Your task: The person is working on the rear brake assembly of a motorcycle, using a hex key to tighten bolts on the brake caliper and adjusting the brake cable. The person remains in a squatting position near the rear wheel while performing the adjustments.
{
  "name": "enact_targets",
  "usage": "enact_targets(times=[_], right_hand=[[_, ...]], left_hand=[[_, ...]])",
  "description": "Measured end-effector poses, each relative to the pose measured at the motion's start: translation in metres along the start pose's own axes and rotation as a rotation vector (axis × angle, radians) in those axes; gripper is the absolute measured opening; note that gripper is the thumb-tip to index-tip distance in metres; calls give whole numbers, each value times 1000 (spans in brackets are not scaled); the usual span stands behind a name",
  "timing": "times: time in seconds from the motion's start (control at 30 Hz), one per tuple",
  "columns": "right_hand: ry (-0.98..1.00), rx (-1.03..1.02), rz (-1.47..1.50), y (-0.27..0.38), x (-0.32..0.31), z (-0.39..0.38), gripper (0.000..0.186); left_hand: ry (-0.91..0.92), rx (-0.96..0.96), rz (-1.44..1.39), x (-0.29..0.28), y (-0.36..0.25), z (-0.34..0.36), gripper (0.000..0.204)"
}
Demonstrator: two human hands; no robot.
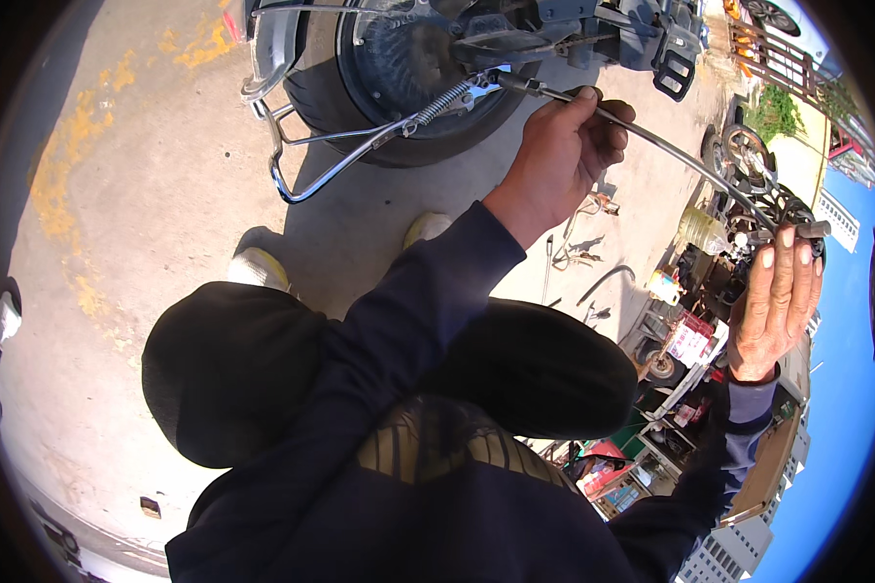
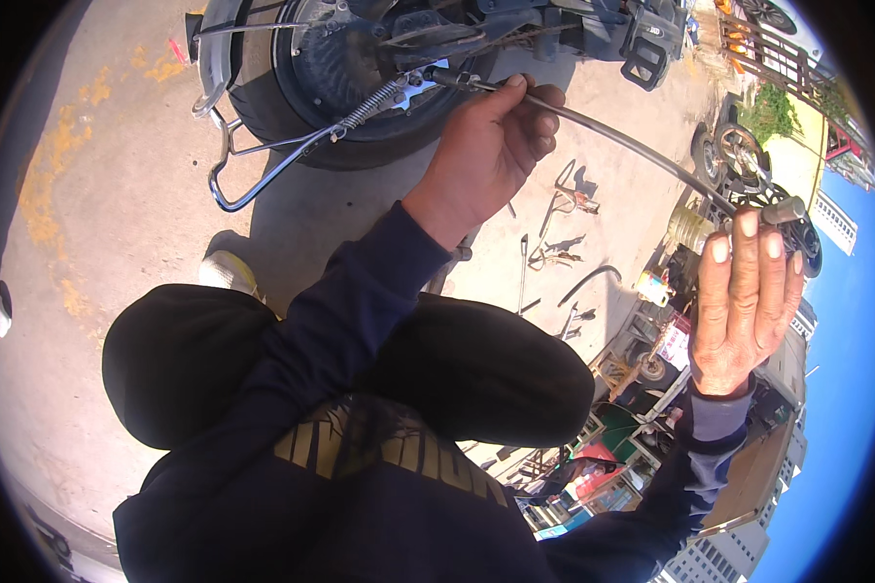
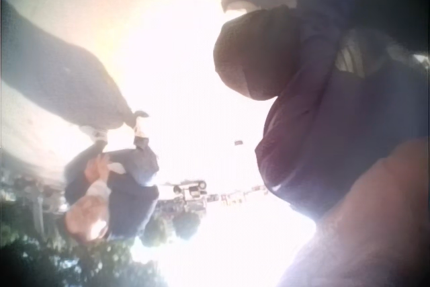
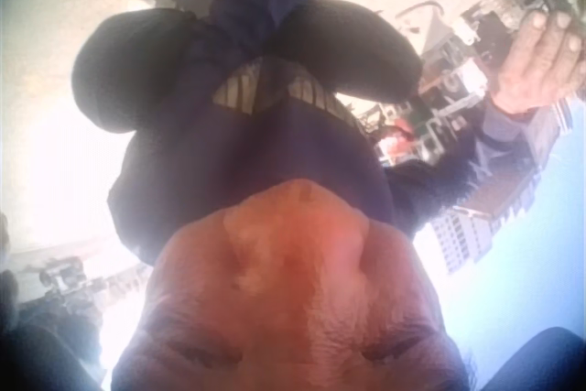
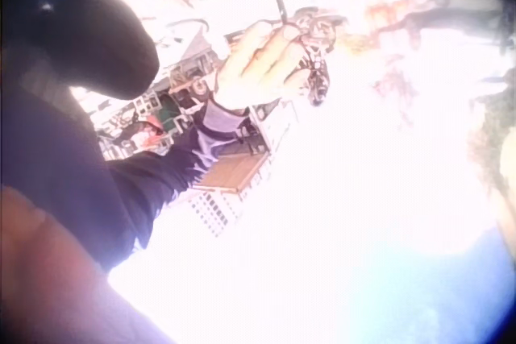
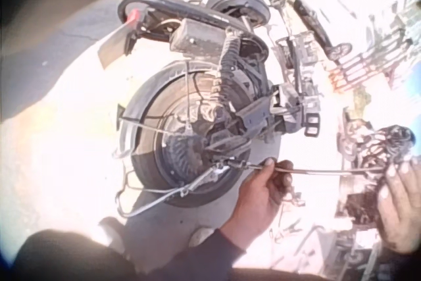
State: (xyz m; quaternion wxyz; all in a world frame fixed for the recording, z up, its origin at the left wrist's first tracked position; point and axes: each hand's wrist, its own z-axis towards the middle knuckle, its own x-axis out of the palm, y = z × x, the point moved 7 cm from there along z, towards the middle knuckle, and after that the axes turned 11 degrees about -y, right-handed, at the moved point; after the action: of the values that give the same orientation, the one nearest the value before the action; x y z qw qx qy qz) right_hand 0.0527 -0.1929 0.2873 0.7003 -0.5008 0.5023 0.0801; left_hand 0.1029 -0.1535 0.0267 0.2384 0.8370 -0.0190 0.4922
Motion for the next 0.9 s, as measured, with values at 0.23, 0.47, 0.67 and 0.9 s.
enact_targets(times=[0.23,0.47,0.67,0.9], right_hand=[[242,965,873,-2,40,-35,57],[294,1199,1330,30,142,-142,33],[86,1585,1780,129,235,-220,34],[38,1611,2091,181,278,-220,34]], left_hand=[[-73,57,289,-19,0,-2,19],[-195,269,737,-53,-6,8,36],[-228,292,520,-71,-21,10,51],[-257,306,528,-78,-49,7,40]])
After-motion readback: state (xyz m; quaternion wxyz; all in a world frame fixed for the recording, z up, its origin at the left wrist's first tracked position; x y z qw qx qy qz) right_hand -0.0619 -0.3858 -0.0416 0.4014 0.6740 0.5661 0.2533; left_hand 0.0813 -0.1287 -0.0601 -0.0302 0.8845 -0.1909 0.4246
